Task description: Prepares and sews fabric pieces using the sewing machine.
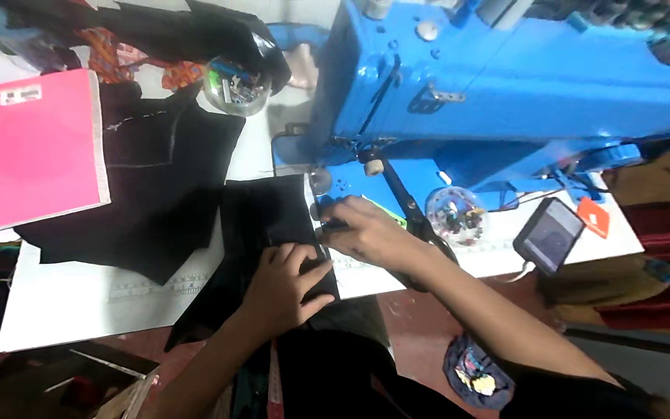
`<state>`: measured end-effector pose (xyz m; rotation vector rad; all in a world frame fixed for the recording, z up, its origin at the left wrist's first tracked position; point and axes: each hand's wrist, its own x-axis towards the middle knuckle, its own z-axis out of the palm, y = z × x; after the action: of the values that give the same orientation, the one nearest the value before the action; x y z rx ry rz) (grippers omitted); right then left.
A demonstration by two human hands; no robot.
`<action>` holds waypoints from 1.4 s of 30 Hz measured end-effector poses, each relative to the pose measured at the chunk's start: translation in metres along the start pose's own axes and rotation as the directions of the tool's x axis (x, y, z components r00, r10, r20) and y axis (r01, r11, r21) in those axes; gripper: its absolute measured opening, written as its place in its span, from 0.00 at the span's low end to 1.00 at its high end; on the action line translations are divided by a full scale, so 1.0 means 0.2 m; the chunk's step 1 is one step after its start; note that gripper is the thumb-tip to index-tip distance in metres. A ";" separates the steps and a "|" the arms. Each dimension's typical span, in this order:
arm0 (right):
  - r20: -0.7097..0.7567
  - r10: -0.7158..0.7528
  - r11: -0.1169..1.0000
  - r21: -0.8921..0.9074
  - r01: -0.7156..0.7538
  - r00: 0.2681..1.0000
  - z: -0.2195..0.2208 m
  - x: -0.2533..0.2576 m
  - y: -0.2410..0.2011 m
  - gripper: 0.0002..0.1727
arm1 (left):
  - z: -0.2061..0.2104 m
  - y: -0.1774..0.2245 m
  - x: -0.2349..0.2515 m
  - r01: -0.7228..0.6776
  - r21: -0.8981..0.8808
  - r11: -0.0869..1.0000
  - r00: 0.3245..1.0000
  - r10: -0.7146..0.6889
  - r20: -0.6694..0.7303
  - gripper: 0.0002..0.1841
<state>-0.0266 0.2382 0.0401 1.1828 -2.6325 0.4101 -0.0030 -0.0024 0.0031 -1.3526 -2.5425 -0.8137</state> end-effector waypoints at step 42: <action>0.165 -0.055 0.994 0.107 0.038 0.985 -0.01 0.06 0.03 0.11 | -0.03 -0.01 -0.01 0.092 -0.004 0.996 0.985 -0.091 0.144 0.28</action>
<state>-0.0393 0.2334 0.0443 1.3648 -2.7481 0.4625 -0.0053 -0.0080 0.0066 -1.3529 -2.7324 -0.7718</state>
